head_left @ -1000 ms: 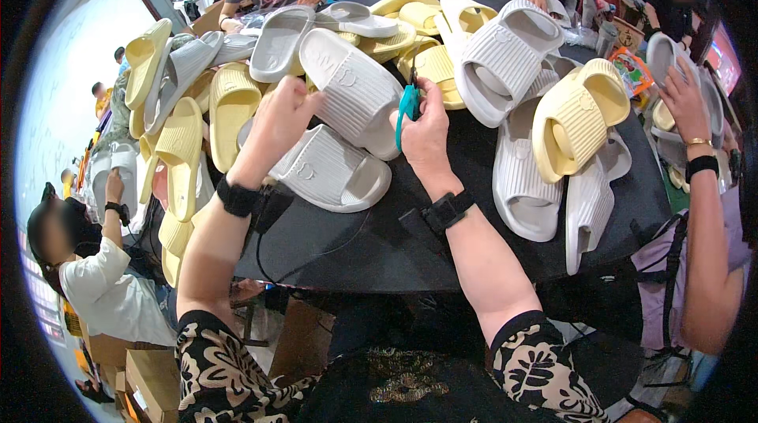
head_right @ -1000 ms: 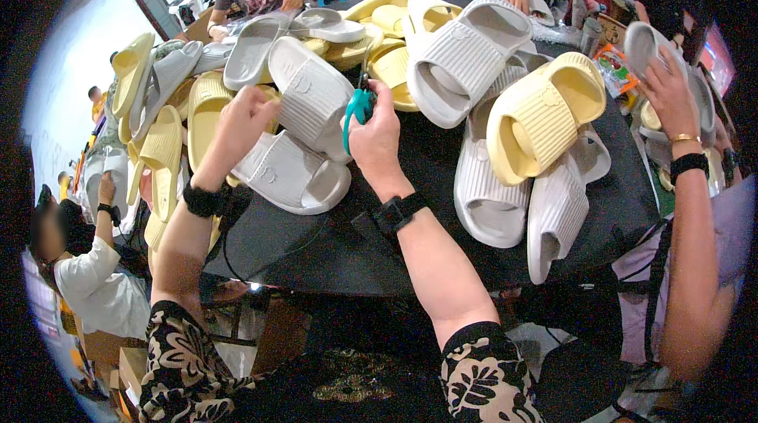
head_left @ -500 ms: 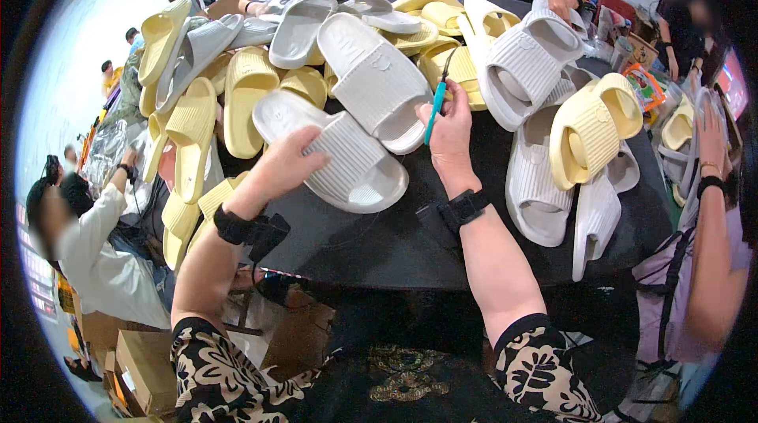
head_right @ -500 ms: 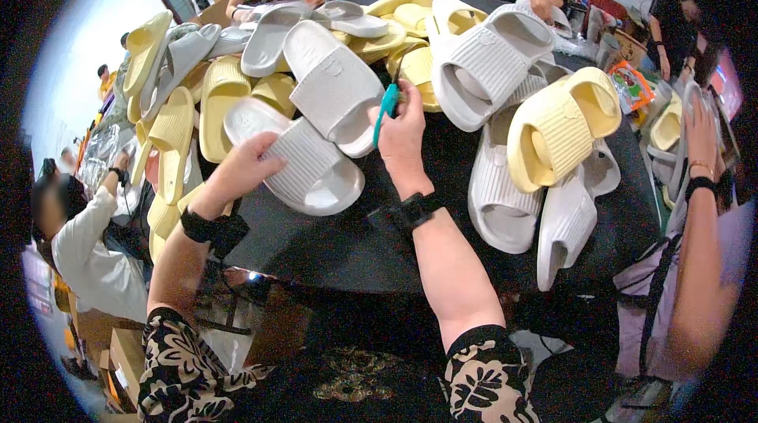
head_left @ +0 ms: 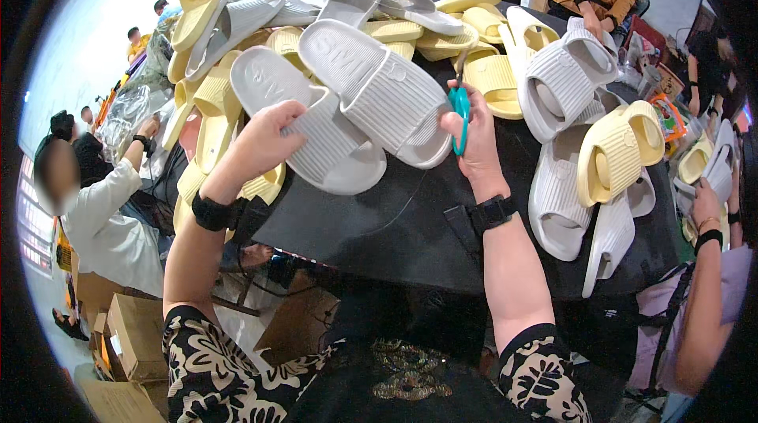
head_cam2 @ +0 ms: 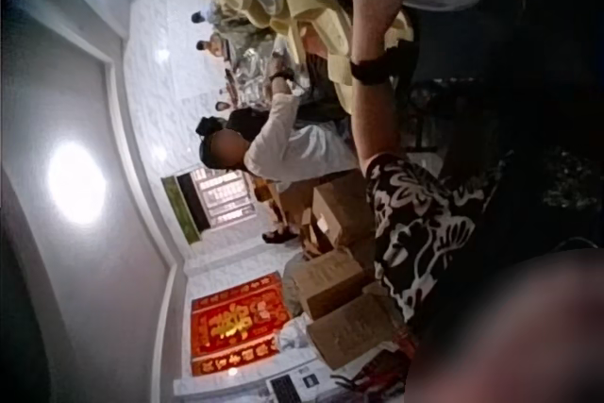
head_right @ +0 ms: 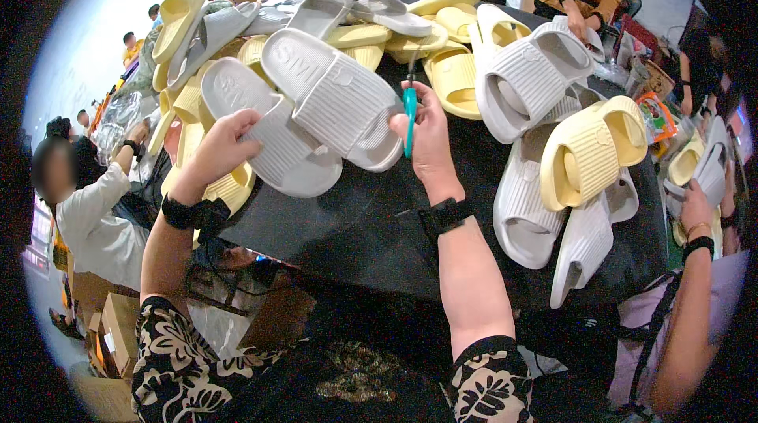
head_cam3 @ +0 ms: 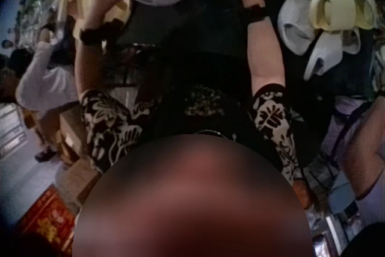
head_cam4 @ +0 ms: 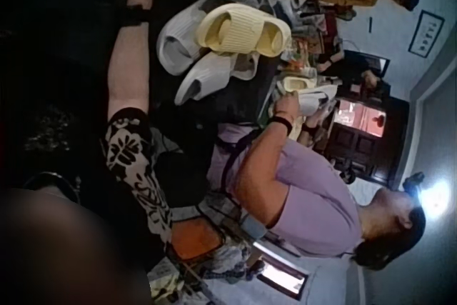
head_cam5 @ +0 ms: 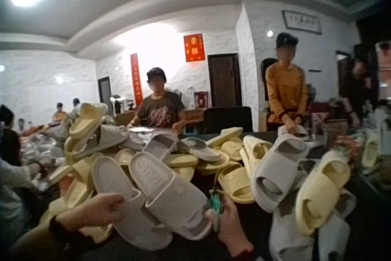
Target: Trimming excess material from finished slides using scissors.
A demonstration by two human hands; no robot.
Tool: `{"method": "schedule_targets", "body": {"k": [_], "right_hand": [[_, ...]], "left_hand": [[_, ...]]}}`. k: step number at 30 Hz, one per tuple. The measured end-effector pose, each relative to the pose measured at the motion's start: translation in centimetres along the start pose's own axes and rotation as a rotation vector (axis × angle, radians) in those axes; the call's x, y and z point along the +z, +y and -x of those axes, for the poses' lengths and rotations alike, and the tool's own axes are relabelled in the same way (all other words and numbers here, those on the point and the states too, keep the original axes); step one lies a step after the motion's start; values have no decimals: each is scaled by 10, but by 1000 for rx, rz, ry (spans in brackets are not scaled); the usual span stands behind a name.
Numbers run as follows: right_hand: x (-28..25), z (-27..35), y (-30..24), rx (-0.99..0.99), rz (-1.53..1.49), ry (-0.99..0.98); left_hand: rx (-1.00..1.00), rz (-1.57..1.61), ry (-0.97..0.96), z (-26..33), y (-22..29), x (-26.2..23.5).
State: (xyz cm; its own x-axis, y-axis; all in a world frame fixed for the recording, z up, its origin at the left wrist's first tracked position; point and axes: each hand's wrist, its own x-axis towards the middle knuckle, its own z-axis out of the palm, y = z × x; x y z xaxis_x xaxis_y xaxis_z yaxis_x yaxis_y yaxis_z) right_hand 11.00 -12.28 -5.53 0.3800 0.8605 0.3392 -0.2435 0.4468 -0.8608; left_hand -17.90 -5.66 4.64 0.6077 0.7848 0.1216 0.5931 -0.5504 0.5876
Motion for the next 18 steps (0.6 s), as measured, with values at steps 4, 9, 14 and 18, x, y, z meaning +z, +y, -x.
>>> {"method": "schedule_targets", "body": {"k": [4,9,14,18], "right_hand": [[3,4,-3,52,36,-60],[5,7,-6,88,42,-90],[4,4,-3,89,-10,-118],[12,-2,-8,-17,-53,52]], "left_hand": [[-43,456,-150,13,8,22],[-118,772,-229,14,8,37],[-147,1025,-279,6,10,47],[-131,1035,-122,-1,3,55]]}}
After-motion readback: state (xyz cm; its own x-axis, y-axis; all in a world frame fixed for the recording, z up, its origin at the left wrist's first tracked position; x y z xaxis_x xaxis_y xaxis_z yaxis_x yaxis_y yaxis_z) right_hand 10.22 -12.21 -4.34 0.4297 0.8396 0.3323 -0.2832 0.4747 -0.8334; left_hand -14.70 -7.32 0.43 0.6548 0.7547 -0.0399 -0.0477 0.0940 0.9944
